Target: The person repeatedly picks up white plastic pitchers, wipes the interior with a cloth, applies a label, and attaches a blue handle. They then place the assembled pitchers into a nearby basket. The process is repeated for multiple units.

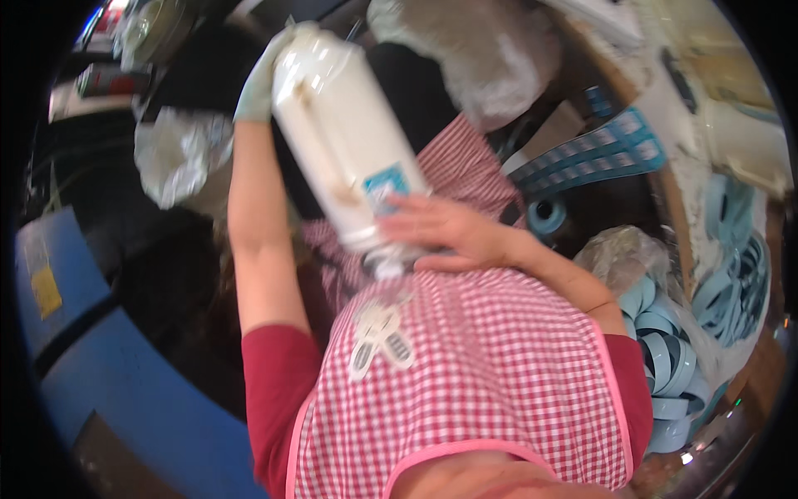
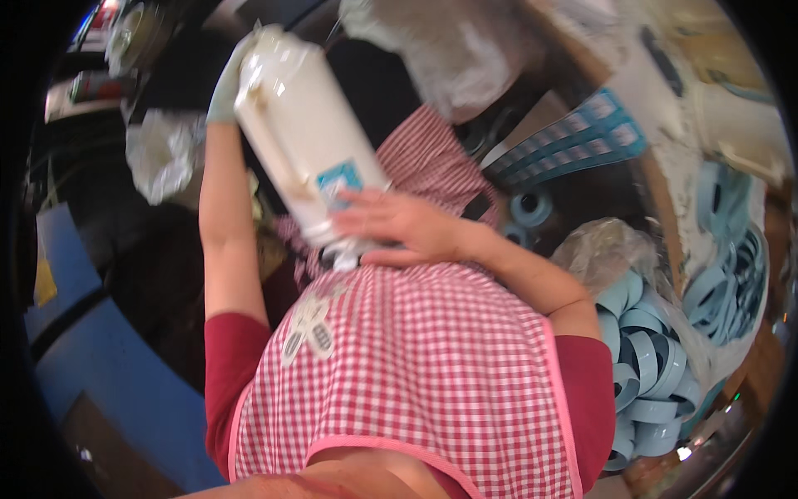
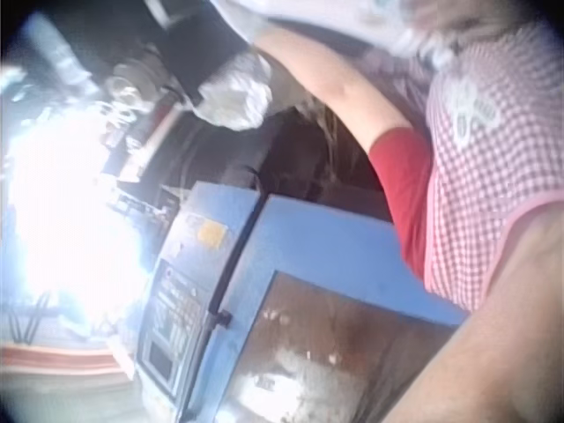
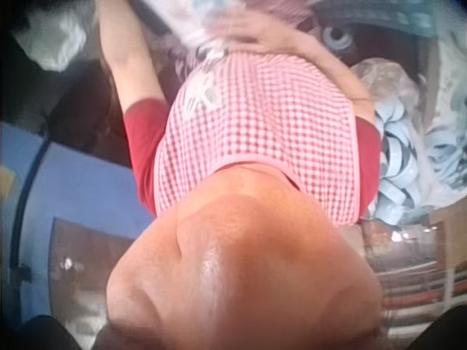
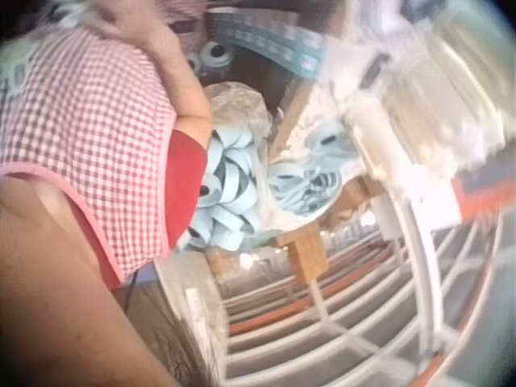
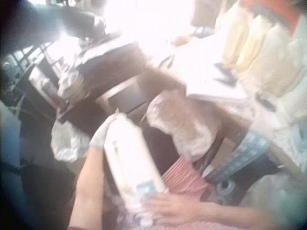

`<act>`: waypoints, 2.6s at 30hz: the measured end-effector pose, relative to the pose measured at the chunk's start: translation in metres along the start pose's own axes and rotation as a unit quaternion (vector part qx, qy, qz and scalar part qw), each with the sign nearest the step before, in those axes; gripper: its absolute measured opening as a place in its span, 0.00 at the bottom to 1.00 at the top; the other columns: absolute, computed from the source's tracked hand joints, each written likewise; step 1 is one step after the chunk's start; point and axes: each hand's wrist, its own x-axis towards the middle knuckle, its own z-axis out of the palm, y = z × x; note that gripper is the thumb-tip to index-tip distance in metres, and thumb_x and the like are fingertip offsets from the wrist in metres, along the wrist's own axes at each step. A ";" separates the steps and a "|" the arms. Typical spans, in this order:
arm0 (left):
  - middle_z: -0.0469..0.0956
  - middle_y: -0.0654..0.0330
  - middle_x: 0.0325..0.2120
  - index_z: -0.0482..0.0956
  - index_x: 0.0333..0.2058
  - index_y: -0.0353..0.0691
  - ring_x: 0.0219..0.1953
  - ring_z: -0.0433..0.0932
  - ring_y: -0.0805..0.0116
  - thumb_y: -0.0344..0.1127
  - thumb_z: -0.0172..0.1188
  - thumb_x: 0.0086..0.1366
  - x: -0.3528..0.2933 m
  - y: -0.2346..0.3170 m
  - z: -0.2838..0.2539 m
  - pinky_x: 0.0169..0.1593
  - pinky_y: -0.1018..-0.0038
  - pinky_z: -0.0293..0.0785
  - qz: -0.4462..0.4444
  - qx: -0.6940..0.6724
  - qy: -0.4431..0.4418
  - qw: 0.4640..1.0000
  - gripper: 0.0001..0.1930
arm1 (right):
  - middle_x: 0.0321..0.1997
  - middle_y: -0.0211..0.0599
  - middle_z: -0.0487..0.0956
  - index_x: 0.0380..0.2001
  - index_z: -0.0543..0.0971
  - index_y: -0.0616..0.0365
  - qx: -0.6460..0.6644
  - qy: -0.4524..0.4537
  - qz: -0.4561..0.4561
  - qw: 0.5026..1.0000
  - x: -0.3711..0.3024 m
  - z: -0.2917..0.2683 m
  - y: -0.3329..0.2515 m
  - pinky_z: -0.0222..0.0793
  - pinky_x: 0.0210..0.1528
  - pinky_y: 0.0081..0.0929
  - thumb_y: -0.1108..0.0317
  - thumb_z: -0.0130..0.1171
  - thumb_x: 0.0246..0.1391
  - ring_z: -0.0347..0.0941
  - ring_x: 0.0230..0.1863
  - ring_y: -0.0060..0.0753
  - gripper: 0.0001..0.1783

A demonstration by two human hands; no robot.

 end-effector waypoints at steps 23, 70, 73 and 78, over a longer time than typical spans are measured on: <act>0.87 0.41 0.34 0.90 0.37 0.34 0.40 0.87 0.45 0.68 0.62 0.63 0.019 0.024 0.111 0.46 0.59 0.79 -0.029 0.778 0.412 0.474 0.35 | 0.53 0.47 0.84 0.46 0.81 0.59 -0.510 0.402 0.375 0.661 0.035 -0.417 0.118 0.80 0.50 0.46 0.61 0.59 0.63 0.84 0.48 0.53 0.15; 0.74 0.44 0.58 0.74 0.28 0.32 0.58 0.76 0.49 0.27 0.68 0.56 -0.060 -0.110 0.164 0.58 0.64 0.75 0.316 0.744 0.361 0.466 0.09 | 0.29 0.40 0.80 0.34 0.79 0.62 -0.143 0.295 0.310 0.892 0.144 -0.091 0.072 0.73 0.38 0.35 0.34 0.73 0.49 0.77 0.32 0.39 0.36; 0.69 0.42 0.60 0.73 0.36 0.33 0.58 0.72 0.45 0.26 0.64 0.55 -0.064 -0.113 0.147 0.61 0.61 0.73 0.361 0.747 0.345 0.439 0.11 | 0.37 0.50 0.84 0.40 0.80 0.62 -0.163 0.301 0.300 0.890 0.147 -0.096 0.057 0.76 0.42 0.39 0.33 0.74 0.46 0.82 0.37 0.49 0.39; 0.70 0.45 0.60 0.75 0.54 0.29 0.56 0.76 0.58 0.17 0.51 0.60 -0.069 -0.090 0.126 0.59 0.67 0.75 0.386 0.649 0.331 0.566 0.21 | 0.41 0.48 0.85 0.45 0.81 0.58 -0.241 0.386 0.209 0.865 0.139 -0.113 0.058 0.77 0.46 0.42 0.39 0.70 0.53 0.83 0.42 0.53 0.32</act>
